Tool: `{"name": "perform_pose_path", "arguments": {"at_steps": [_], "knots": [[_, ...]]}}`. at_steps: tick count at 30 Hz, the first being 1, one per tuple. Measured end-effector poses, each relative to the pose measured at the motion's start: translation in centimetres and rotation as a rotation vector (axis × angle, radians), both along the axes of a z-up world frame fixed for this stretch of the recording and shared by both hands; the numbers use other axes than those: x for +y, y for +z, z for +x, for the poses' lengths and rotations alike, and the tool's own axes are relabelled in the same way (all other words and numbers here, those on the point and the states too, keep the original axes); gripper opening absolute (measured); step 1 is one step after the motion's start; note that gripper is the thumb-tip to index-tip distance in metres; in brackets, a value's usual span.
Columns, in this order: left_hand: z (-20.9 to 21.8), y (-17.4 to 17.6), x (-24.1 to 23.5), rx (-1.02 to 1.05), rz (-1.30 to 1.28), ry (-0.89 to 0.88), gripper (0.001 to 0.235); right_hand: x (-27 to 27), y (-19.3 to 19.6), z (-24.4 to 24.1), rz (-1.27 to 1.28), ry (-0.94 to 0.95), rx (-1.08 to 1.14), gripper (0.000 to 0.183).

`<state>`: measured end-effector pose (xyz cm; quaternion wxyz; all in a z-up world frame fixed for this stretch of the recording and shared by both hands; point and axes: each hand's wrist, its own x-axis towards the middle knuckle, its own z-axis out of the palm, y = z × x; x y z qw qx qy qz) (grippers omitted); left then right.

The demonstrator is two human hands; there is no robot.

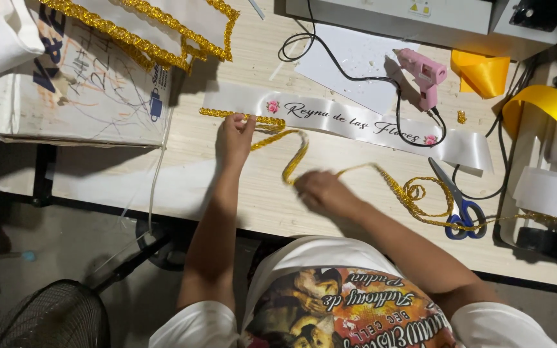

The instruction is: The person decorates a white sash with gold tinsel trim. They use a hot glue gun to apply adhesive to the sash and then press the tinsel onto it, working along the length of the fabric.

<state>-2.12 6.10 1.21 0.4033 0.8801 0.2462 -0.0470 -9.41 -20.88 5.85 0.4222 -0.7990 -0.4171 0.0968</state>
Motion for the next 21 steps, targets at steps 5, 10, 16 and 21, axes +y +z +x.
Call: {"name": "perform_pose_path", "arguments": {"at_steps": [5, 10, 16, 21], "knots": [[-1.1, -1.4, 0.2, -0.282, 0.419, -0.133, 0.043, 1.2, -3.6, -1.1, -0.051, 0.058, 0.15, 0.015], [-1.5, -1.5, -0.6, -0.41, 0.65, -0.164, 0.039, 2.5, -3.6, 2.7, -0.086, -0.295, 0.0, 0.026], [-0.5, -1.2, -4.4, -0.548, 0.436, -0.49, 0.049, 6.5, -2.2, 1.9, -0.103, -0.09, 0.133, 0.024], [-1.7, -2.5, -6.8, -0.592, 0.447, -0.42, 0.025, 4.8, -4.4, 1.2, -0.031, 0.117, 0.224, 0.012]]}}
